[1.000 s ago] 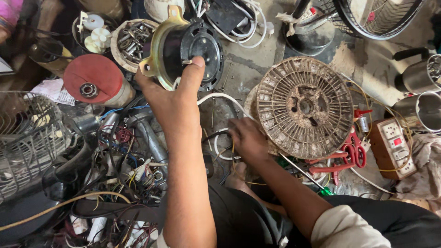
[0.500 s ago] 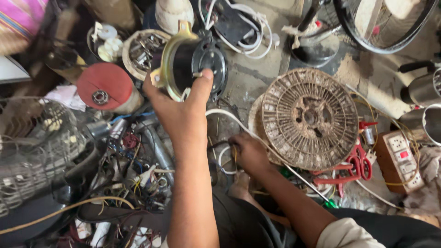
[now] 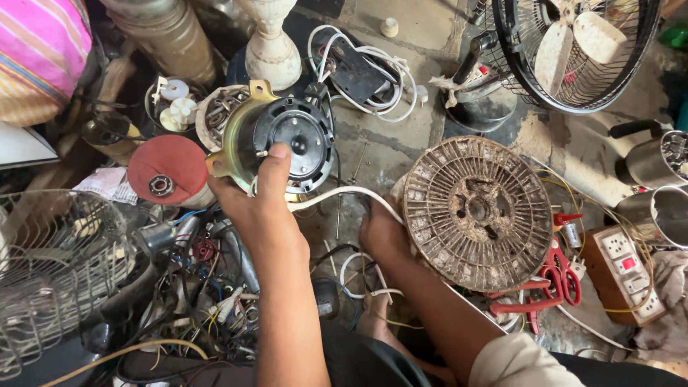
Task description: The person repairs a fan motor by holding the motor assembly, stripping and connecting wires by hand, and using pliers to secure connections while working over a cluttered electronics repair bench.
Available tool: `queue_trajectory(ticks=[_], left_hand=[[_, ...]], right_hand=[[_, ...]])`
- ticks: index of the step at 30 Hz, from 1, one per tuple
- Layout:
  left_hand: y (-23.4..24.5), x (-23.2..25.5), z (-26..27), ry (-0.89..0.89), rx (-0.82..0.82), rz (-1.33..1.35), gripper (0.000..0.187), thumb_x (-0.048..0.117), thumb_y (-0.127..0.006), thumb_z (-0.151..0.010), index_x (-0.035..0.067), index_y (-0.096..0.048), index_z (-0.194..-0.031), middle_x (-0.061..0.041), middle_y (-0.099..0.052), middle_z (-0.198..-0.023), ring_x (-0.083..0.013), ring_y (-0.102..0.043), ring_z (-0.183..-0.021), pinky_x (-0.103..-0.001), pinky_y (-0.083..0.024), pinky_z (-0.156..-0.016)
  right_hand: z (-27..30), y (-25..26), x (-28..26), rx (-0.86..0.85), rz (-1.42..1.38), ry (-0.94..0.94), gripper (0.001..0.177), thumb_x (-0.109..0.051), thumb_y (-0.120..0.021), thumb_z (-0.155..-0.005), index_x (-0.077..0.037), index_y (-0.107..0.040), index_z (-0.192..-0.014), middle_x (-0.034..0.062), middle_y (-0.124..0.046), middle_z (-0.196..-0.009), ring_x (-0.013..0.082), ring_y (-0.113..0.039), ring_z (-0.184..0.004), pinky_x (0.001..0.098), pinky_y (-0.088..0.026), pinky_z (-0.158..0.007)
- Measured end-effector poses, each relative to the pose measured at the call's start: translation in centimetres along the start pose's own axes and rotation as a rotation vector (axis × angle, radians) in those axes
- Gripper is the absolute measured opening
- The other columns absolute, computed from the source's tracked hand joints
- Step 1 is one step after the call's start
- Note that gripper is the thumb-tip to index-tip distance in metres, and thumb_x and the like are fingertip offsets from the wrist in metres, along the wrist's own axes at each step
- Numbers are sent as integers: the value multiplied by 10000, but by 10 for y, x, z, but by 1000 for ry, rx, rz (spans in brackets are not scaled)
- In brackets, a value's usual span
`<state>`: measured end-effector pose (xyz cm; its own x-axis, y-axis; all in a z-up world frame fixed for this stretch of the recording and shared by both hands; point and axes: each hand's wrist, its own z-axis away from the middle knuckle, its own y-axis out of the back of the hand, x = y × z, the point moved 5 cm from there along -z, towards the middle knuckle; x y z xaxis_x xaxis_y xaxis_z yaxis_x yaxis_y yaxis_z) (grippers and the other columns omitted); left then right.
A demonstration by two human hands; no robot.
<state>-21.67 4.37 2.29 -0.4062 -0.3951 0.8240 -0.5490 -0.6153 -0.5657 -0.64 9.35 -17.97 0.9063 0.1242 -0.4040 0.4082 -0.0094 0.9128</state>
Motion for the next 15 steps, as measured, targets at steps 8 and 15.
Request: queue_trajectory(ticks=[8,15], left_hand=[[-8,-2,11,66,32,-26,737,149,-789,-828,-12,-412,-1441,-134,-585,-1360,-216,-588,-1210,-372,-449,-1085],[-11,-19,8,211,2,54,756,179,-764,-828,-2,-445,-1489,-125,-605,-1357,-212,-596,-1207,-364,-443,-1076]], right_hand=[[-59,-37,31,347,-142,44,353,-39,-668,-873,-132,-710,-1211,178,-658,-1133,430,-610,-1015,514,-508,-889],[-104,-31,16,324,-99,-111,283,-123,-731,-798,-123,-771,-1078,215,-680,-987,435,-652,-913,518,-519,-818]])
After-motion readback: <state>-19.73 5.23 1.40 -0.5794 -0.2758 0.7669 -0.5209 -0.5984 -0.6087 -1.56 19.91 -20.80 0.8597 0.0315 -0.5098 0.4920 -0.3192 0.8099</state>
